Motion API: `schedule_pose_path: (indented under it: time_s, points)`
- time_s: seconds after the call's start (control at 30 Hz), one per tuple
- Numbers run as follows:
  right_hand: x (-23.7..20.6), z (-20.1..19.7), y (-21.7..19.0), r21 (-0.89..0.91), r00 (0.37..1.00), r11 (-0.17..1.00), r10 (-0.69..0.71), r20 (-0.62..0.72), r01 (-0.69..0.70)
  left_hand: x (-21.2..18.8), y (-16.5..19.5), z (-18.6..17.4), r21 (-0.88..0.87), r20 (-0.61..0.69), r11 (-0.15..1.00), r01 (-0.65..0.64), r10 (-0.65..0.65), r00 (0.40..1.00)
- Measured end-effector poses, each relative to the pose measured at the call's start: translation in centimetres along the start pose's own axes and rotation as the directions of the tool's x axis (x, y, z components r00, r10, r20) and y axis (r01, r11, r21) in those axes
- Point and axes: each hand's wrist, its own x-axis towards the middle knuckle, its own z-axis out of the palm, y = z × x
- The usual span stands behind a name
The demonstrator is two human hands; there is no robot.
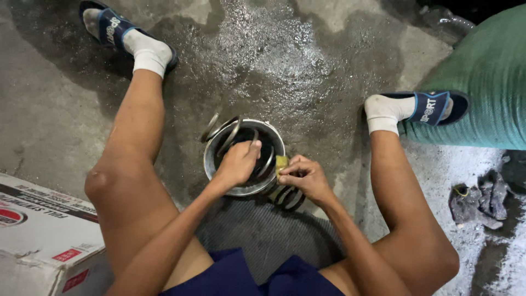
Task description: The person sits on the wet concrete floor with a metal coil spring in a bucket and scrubs the spring using a sponge, working the sponge along the coils and repositioning the spring in the bucket by hand throughout the episode.
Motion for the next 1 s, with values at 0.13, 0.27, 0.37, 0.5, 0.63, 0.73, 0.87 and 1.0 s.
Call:
schedule_pose_path:
  time_s: [0.13, 0.27, 0.37, 0.5, 0.63, 0.73, 0.87, 1.0]
  points:
    - [0.3, 0.1, 0.3, 0.141, 0.918, 0.928, 0.365, -0.155, -0.345, -0.2, 0.0, -0.1, 0.007, 0.011, 1.000, 0.029, -0.029, 1.000]
    - [0.6, 0.1, -0.1, 0.116, 0.990, 0.983, 0.143, -0.004, -0.141, -0.4, 0.2, -0.1, 0.022, -0.016, 1.000, 0.000, 0.000, 1.000]
    - [0.6, 0.3, -0.4, 0.160, 0.989, 0.976, 0.144, 0.027, -0.146, -0.6, 0.4, -0.2, 0.017, -0.035, 1.000, -0.012, 0.012, 0.999]
    - [0.9, 0.5, -0.5, 0.284, 0.863, 0.854, 0.486, -0.138, -0.435, -0.9, 0.7, -0.4, 0.005, -0.032, 1.000, 0.016, -0.016, 0.999]
    - [1.1, 0.7, -0.7, 0.099, 0.988, 0.983, 0.147, 0.054, -0.152, -0.9, 0.9, -0.8, 0.028, -0.030, 0.998, 0.062, -0.061, 0.998]
    - [0.8, 1.0, -0.9, 0.121, 0.991, 0.984, 0.135, -0.004, -0.134, -0.9, 0.6, -0.9, -0.012, -0.006, 0.999, 0.044, -0.044, 0.999]
    - [0.6, 1.1, -0.8, 0.212, 0.951, 0.931, 0.307, -0.020, -0.296, -0.8, -0.2, -0.6, -0.018, 0.001, 0.999, 0.050, -0.050, 0.999]
    - [0.7, 1.0, -0.3, -0.065, 0.973, 0.975, -0.204, 0.110, 0.212, -0.9, -1.1, -0.4, -0.066, 0.006, 0.996, 0.061, -0.061, 0.998]
